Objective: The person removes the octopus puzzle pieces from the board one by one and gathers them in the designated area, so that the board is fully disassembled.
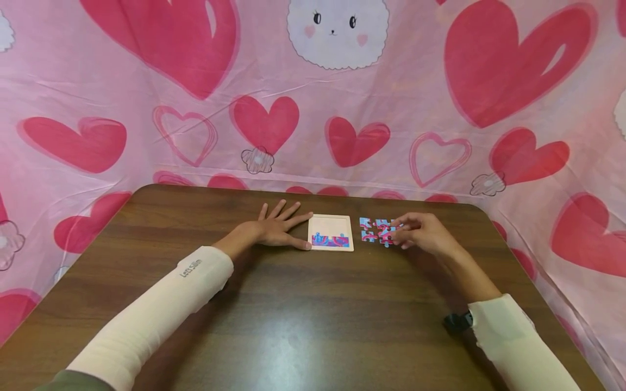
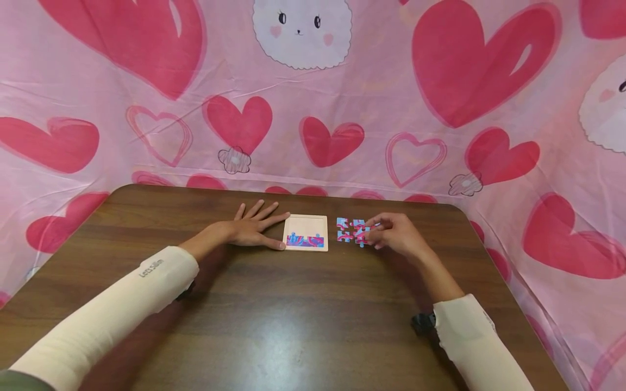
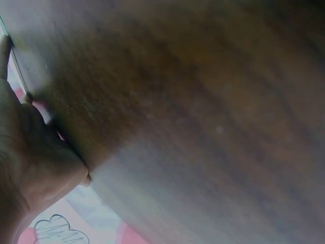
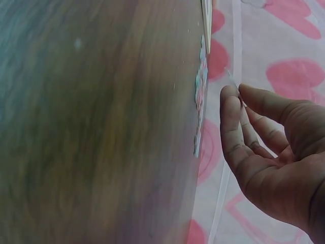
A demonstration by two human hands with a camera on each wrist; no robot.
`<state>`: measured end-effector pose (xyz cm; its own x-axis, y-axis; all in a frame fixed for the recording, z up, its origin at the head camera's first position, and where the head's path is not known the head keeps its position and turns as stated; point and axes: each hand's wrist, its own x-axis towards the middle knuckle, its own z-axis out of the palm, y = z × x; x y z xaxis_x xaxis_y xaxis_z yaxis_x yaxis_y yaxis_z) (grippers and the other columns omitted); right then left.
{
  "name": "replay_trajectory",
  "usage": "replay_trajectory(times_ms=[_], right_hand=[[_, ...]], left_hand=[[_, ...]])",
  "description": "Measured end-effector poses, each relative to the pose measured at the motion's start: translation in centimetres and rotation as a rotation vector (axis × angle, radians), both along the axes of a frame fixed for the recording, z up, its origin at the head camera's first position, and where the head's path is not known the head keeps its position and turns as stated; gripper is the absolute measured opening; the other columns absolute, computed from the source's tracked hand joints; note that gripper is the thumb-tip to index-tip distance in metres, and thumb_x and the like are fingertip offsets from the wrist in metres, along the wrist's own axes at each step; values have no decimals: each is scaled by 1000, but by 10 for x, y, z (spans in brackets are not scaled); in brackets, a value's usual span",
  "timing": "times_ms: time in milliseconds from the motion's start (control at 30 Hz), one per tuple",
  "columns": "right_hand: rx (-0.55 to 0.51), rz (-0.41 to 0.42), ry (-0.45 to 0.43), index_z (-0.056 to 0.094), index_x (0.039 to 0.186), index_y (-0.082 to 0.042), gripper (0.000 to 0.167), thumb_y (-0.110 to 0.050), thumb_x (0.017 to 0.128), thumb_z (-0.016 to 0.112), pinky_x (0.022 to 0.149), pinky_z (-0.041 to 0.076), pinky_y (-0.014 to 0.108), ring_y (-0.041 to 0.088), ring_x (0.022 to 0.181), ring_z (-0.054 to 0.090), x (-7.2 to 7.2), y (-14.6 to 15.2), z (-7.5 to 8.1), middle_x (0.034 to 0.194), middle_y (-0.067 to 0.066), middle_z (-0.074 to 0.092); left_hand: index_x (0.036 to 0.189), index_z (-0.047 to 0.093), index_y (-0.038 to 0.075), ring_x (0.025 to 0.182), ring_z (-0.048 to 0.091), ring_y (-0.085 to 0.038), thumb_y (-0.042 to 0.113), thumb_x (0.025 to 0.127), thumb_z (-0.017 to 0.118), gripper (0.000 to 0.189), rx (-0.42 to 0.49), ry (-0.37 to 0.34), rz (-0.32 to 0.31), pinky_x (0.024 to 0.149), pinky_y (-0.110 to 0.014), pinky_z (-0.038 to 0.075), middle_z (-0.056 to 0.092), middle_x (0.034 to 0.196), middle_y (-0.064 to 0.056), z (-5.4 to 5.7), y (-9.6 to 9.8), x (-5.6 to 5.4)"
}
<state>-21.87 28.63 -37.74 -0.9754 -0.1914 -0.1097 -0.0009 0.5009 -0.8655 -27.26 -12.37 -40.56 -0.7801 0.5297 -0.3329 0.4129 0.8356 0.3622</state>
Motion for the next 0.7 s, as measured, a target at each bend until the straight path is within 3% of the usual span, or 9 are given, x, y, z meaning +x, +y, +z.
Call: replay_trajectory(times_ms=[700], right_hand=[[99, -33, -151, 61, 143, 16, 45, -10, 108, 73, 79, 69, 30, 13, 91, 81, -5, 38, -7, 106, 7, 85]], left_hand=[[180, 9, 52, 176, -26, -35, 88, 96, 59, 104, 4, 6, 12, 134, -71, -26, -14, 192, 7, -1, -1, 2]])
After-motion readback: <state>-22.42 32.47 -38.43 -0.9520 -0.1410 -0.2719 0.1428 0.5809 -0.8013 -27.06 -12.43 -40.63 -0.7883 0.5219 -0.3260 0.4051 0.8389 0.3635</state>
